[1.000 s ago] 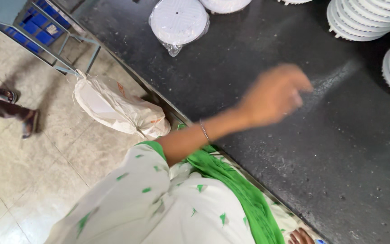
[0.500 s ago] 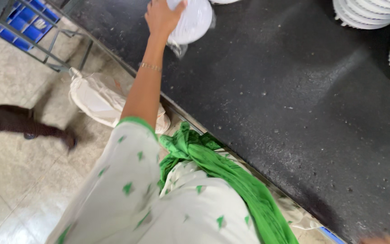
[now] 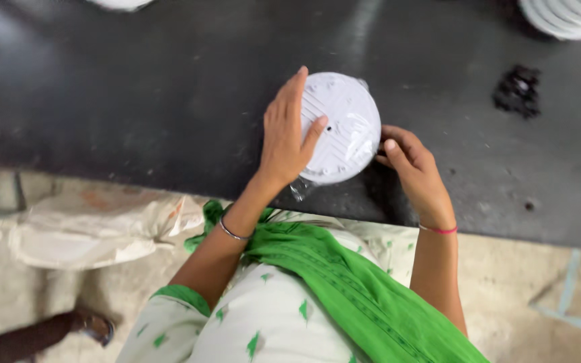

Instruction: The person inserts small black components into the center of white circular plastic parts, then stacks the parts and wraps them in plastic film. The person repeats this cycle multiple times on a dark workbench.

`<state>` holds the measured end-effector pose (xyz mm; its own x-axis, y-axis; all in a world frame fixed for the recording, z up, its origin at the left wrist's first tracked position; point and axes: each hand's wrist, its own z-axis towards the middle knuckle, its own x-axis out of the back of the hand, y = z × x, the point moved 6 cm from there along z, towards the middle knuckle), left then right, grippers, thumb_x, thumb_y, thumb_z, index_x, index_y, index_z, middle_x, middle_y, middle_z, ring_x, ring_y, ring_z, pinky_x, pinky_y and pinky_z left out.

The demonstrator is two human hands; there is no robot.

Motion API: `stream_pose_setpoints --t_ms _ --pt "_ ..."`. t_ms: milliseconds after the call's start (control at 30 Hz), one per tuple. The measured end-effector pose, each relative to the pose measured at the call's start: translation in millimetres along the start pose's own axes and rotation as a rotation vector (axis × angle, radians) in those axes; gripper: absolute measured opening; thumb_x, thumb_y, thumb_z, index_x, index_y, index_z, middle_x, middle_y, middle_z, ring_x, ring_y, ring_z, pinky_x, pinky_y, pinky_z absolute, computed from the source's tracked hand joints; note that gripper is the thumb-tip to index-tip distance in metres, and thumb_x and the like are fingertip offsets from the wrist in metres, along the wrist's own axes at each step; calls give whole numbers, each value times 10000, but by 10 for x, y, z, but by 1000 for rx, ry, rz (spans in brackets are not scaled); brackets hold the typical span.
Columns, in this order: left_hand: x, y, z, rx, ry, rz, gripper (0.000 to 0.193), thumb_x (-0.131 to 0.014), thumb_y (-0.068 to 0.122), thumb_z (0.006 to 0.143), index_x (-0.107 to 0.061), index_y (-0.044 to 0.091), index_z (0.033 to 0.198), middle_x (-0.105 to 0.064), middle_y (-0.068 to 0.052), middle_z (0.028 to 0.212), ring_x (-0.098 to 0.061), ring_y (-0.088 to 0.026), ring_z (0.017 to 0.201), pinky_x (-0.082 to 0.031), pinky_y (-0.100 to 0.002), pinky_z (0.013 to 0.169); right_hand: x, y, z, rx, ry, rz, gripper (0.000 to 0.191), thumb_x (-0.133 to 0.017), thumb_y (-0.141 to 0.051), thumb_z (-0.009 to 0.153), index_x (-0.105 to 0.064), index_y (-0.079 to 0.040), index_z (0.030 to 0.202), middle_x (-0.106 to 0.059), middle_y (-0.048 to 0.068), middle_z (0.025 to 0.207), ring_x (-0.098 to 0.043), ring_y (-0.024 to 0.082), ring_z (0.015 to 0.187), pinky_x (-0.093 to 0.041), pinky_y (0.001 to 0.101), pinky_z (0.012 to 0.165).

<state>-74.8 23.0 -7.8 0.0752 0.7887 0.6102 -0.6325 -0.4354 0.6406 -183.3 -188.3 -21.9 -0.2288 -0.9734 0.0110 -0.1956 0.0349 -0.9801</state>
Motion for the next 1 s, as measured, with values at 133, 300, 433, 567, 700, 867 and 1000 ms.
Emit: stream_pose_setpoints --t_ms 133,300,433,567,700,867,1000 --pt "-315 308 45 -73 -46 -127 686 -586 309 1102 -256 0 1618 -367 -225 1651 -414 -369 1513 -324 -475 1251 284 194 -59 -74 175 52 392 -500 -256 1081 -595 -8 1370 -676 48 1243 -629 117 1142 -524 297 996" --pt "-320 331 19 -65 -20 -128 593 -593 297 1095 -375 28 1577 -418 -180 1623 -448 -348 1497 -335 -471 1261 280 81 -156 29 238 93 369 -506 -257 1098 -641 -10 1337 -680 79 1253 -632 141 1139 -521 303 1004" --pt "-74 336 -11 16 -12 -142 523 -584 258 1103 -443 58 1565 -426 -163 1634 -448 -345 1515 -326 -474 1270 56 -392 -283 323 143 -59 263 -563 -149 1140 -650 19 1323 -574 126 1386 -573 176 1291 -465 325 1130" --pt "316 501 -178 48 -26 -263 526 -667 259 1046 -514 95 1521 -394 -164 1634 -424 -361 1510 -350 -468 1272 -379 -665 -281 358 -93 86 229 -643 -71 1053 -596 -22 1271 -536 117 1495 -553 193 1381 -483 347 1153" --pt "616 598 -222 111 -48 -380 545 -728 244 1017 -541 107 1511 -419 -135 1578 -454 -333 1476 -396 -450 1280 -676 -801 -246 339 -156 83 384 -692 -62 987 -527 -48 1333 -522 99 1453 -563 200 1341 -534 337 1082" --pt "863 634 -205 153 -55 -332 532 -707 179 1004 -564 108 1511 -471 -124 1448 -533 -260 1340 -455 -385 1183 -849 -861 -192 297 -164 -96 471 -699 -83 990 -569 -38 1440 -562 92 1324 -607 180 1222 -570 290 967" --pt "973 646 -182 151 -48 -351 443 -722 153 1018 -628 113 1449 -527 -105 1373 -600 -216 1258 -506 -342 1102 -956 -919 -219 331 -127 -236 417 -721 -99 969 -647 -43 1376 -562 82 1243 -621 144 1099 -595 269 887"
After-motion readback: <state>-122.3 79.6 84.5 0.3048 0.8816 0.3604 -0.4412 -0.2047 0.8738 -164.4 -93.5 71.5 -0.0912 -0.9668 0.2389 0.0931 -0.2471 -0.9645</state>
